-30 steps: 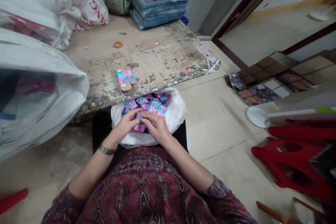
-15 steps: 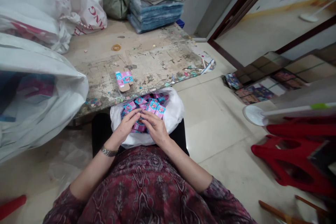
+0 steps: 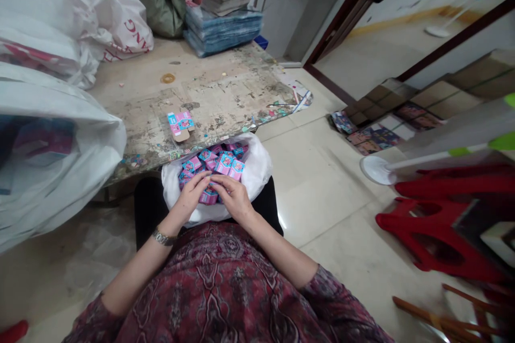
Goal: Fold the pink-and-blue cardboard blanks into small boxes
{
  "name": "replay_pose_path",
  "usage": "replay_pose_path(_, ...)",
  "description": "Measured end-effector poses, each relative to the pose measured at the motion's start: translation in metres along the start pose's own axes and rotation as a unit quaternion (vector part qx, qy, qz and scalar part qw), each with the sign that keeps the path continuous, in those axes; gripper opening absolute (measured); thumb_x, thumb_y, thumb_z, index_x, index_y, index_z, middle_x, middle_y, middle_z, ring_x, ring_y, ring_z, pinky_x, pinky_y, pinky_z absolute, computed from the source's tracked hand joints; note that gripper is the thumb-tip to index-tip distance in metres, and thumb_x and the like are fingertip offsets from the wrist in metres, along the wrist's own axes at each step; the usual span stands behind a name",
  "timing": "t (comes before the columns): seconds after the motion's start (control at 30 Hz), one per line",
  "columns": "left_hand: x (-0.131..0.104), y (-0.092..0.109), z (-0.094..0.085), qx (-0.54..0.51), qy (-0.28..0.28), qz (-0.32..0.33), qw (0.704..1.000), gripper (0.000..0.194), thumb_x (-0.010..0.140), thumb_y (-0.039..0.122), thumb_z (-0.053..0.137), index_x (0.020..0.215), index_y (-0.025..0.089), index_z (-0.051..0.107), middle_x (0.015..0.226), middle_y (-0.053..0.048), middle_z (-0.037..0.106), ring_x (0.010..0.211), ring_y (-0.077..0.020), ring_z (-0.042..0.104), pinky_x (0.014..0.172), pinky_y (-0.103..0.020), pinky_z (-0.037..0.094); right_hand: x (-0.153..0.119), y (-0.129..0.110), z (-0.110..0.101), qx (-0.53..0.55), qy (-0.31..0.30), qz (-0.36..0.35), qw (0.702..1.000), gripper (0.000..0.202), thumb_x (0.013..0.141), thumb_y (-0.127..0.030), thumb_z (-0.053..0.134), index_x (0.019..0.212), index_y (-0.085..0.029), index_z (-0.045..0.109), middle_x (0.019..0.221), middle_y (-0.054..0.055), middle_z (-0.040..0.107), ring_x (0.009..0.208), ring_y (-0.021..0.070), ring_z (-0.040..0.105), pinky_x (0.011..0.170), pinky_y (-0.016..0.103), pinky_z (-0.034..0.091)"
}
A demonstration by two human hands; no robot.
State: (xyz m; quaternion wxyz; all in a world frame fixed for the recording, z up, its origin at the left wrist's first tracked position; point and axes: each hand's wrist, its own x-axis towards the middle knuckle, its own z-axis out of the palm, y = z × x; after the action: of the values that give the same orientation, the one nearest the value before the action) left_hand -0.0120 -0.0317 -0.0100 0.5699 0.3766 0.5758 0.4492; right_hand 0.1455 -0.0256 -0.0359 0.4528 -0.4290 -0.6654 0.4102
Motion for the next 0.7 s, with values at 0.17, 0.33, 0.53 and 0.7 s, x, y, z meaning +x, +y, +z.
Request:
replay_pose_path(0.17,0.008,0.006,-0.012,-0.054,0.030,-0.085,0.994,0.048,0.086,0.054,0.064,0.121,0.021,0.068,0.101,-0.008,0.073,0.078,-0.0225,0.070,0.062,-0.034,0.059,0.002,0.009,-0.017,-0.035,-0.006,0.045,0.998,0.035,0.094,-0.033,0.061,0.127,-0.022,0.069,0.126,0.011,0.072,0.119,0.0260,0.067,0.106,0.045,0.052)
replay_pose_path(0.33,0.006,0.007,-0.003,-0.081,0.001,-0.125,0.989,0.049,0.089,0.051,0.063,0.130,0.024,0.062,0.121,-0.011,0.067,0.077,-0.0198,0.068,0.053,-0.030,0.058,-0.003,0.010,-0.017,0.021,-0.068,0.101,0.992,0.062,0.088,-0.042,0.069,0.145,-0.023,0.052,0.138,0.014,0.064,0.124,0.0291,0.064,0.104,0.049,0.052)
replay_pose_path(0.53,0.003,0.006,0.012,-0.036,-0.044,-0.099,0.993,0.062,0.084,0.043,0.073,0.141,0.026,0.056,0.147,-0.014,0.052,0.114,-0.0291,0.062,0.066,-0.033,0.063,0.004,0.018,-0.014,0.048,-0.001,0.111,0.993,0.053,0.088,-0.031,0.064,0.140,-0.023,0.056,0.118,0.009,0.072,0.105,0.0224,0.069,0.093,0.040,0.057)
replay_pose_path(0.7,0.010,-0.004,-0.003,0.065,-0.030,-0.083,0.994,0.062,0.077,0.042,0.077,0.134,0.019,0.063,0.117,-0.015,0.067,0.100,-0.0290,0.066,0.061,-0.032,0.060,0.030,0.030,-0.046,-0.077,0.116,0.022,0.990,0.047,0.091,-0.025,0.057,0.138,-0.024,0.058,0.130,0.010,0.067,0.121,0.0255,0.062,0.104,0.045,0.052)
